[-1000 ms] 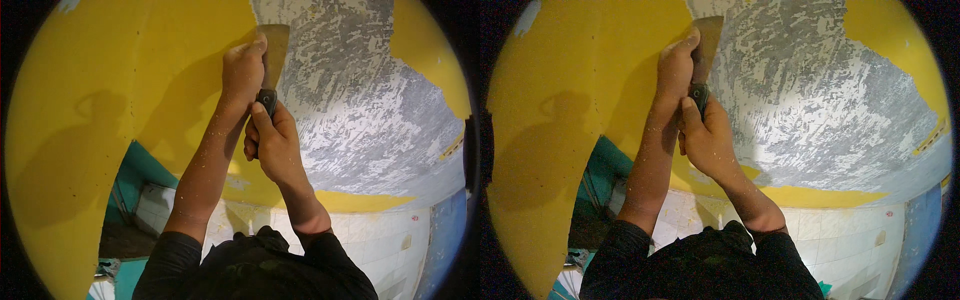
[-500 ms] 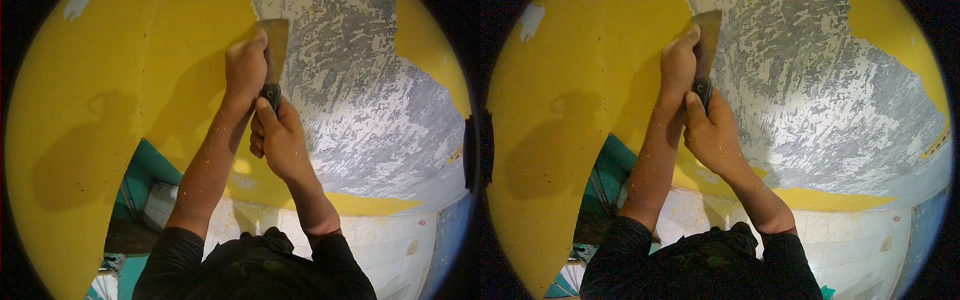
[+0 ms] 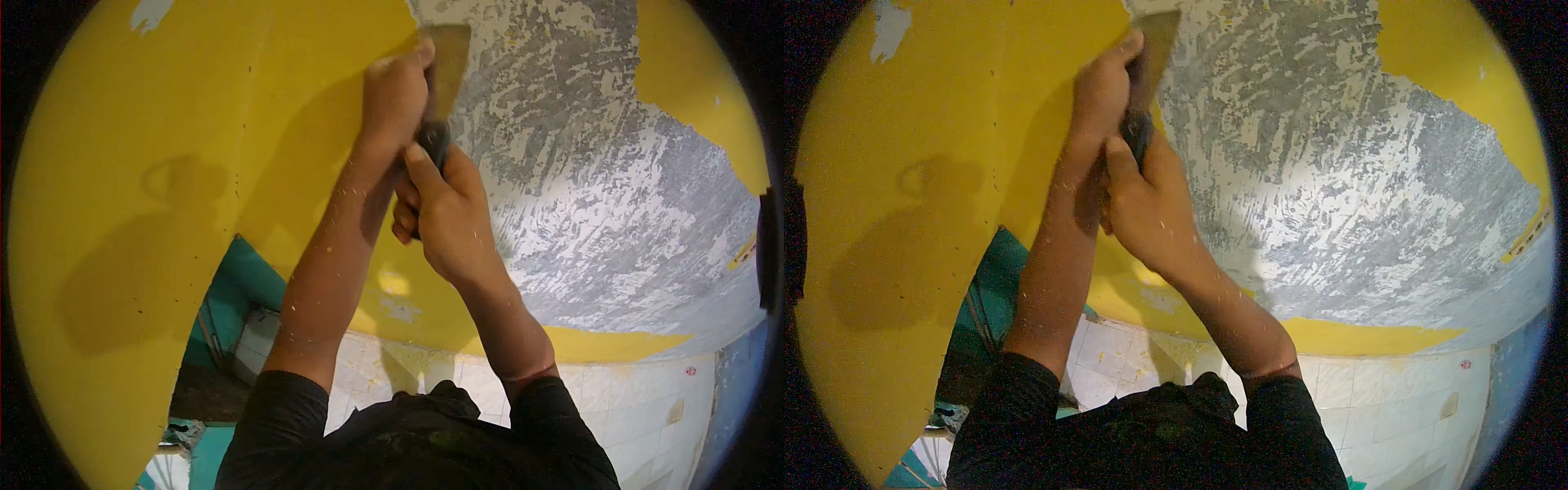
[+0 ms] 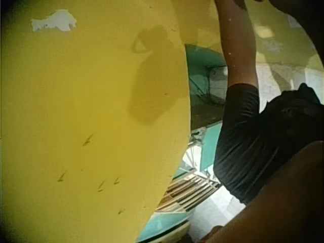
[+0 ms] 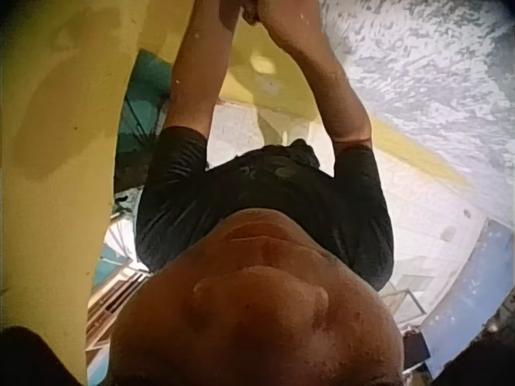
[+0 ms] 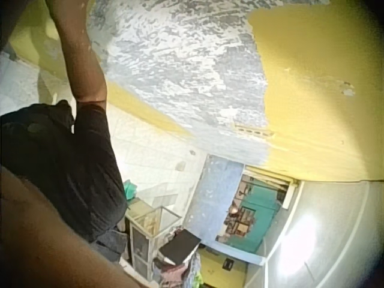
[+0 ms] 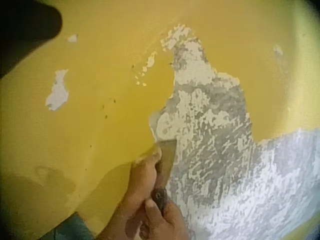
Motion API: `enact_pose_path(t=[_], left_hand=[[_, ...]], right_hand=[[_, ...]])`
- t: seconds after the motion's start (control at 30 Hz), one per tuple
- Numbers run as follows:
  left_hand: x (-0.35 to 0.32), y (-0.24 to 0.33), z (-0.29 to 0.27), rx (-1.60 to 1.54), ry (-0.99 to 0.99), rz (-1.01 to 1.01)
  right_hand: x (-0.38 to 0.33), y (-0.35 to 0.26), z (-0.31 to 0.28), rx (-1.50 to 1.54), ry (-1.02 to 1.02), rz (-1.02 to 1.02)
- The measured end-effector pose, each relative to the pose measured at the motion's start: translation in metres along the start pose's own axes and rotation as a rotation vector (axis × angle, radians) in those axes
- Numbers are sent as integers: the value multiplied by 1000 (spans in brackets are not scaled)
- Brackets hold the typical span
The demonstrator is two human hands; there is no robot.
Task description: Scrape off old yellow paint from a wall using a metal putty knife scraper.
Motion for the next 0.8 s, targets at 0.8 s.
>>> enact_pose_path(t=[0.8], left_hand=[[-12, -40, 0, -268, -158, -222]], right_hand=[[-8, 44, -31, -262, 121, -75]])
Point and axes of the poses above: each hand's wrist, its own x-axis towards the middle knuckle, its own z-axis out of the palm, y = z × x, the point moved 6 cm from there along x, towards the middle knuckle, and after that the axes turned 7 degrees about -z, right-handed, at the moved point
